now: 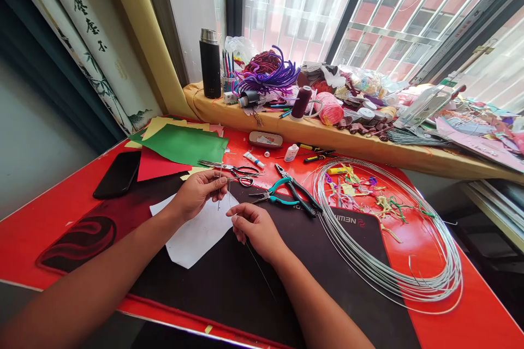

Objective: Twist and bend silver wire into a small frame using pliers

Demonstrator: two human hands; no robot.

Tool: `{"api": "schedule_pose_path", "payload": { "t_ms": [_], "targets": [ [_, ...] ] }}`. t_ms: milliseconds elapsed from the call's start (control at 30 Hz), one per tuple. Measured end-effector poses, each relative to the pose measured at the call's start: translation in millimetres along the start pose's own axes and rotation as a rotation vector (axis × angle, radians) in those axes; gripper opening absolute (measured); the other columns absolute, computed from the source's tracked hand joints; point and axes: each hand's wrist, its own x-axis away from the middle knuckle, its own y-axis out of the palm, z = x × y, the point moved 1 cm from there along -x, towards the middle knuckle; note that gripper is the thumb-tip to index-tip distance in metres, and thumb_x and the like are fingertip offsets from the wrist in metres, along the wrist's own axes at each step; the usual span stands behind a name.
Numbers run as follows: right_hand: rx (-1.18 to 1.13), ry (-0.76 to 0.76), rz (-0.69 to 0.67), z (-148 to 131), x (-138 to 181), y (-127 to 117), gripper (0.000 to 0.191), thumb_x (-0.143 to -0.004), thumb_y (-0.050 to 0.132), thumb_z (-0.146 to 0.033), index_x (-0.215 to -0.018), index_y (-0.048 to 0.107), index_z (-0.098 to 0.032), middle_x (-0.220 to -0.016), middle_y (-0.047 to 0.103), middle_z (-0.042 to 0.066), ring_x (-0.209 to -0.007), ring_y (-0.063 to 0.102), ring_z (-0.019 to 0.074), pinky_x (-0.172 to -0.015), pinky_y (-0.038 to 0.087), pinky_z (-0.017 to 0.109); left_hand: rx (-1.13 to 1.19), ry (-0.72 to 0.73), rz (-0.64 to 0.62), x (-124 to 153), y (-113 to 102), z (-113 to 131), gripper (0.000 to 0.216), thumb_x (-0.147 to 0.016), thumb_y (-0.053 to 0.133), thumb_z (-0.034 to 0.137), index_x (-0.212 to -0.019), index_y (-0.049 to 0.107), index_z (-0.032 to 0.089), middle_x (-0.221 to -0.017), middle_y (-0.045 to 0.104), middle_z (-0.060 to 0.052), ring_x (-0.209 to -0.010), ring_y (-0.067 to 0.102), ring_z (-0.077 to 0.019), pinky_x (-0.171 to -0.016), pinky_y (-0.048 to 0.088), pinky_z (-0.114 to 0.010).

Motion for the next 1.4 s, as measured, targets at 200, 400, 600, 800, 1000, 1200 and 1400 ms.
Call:
{"api": "schedule_pose_path", "payload": {
  "t_ms": [200,400,600,800,1000,1200,1400],
  "targets": [
    [0.006,0.000,-0.002,0,0,0,0.030,-0.085,0.073,-0.041,-0.102,0.070,-0.016,-0.062,0.057,-0.005,-0.050,0.049,0.0103,-0.048,0.038,0.024,0.034,-0.046,-0.008,0,-1,-2,0.040,-0.071,0.090,0.045,-0.090,0.074,0.014,-0.067,0.067,-0.002,-0.055,0.058,-0.0118,-0.051,0.041,-0.025],
    [0.003,0.011,-0.011,2,1,0,0.032,-0.085,0.075,-0.044,-0.102,0.071,-0.017,-0.066,0.062,-0.002,-0.052,0.056,0.0112,-0.050,0.042,0.024,0.028,-0.043,-0.006,1,0,0,0.038,-0.070,0.090,0.045,-0.086,0.072,0.014,-0.065,0.066,-0.001,-0.053,0.057,-0.0117,-0.050,0.039,-0.024],
    [0.043,-0.057,0.033,0,-3,-3,0.038,-0.087,0.074,-0.051,-0.105,0.073,-0.017,-0.078,0.069,0.003,-0.063,0.068,0.0158,-0.053,0.047,0.025,0.048,-0.126,-0.046,3,0,2,0.032,-0.072,0.087,0.041,-0.074,0.069,0.015,-0.064,0.065,-0.001,-0.050,0.055,-0.0102,-0.047,0.034,-0.023],
    [0.033,-0.216,0.256,-10,-12,-4,0.032,-0.085,0.078,-0.046,-0.103,0.072,-0.020,-0.077,0.068,0.001,-0.061,0.066,0.0157,-0.051,0.048,0.026,0.063,-0.270,-0.101,5,2,-4,0.028,-0.073,0.086,0.037,-0.074,0.070,0.014,-0.063,0.063,-0.002,-0.051,0.054,-0.0094,-0.044,0.030,-0.021],
    [0.075,-0.266,0.284,-15,-17,2,0.028,-0.084,0.078,-0.041,-0.101,0.072,-0.020,-0.073,0.068,0.001,-0.057,0.064,0.0154,-0.049,0.047,0.027,0.075,-0.343,-0.150,7,6,-9,0.026,-0.075,0.085,0.034,-0.072,0.069,0.014,-0.063,0.062,-0.002,-0.050,0.052,-0.0086,-0.043,0.028,-0.020],
    [0.113,-0.281,0.292,-13,-19,1,0.027,-0.084,0.079,-0.041,-0.100,0.072,-0.021,-0.070,0.068,0.000,-0.055,0.063,0.0154,-0.048,0.046,0.027,0.099,-0.367,-0.195,7,5,-11,0.026,-0.075,0.085,0.033,-0.071,0.068,0.014,-0.063,0.062,-0.003,-0.051,0.051,-0.0085,-0.043,0.030,-0.020],
    [0.146,-0.299,0.322,-10,-19,1,0.022,-0.086,0.077,-0.041,-0.095,0.073,-0.022,-0.063,0.065,-0.001,-0.052,0.060,0.0149,-0.049,0.045,0.028,0.104,-0.386,-0.222,7,5,-12,0.029,-0.074,0.087,0.036,-0.070,0.069,0.014,-0.063,0.063,-0.003,-0.051,0.051,-0.0088,-0.044,0.032,-0.020]
  ]
}}
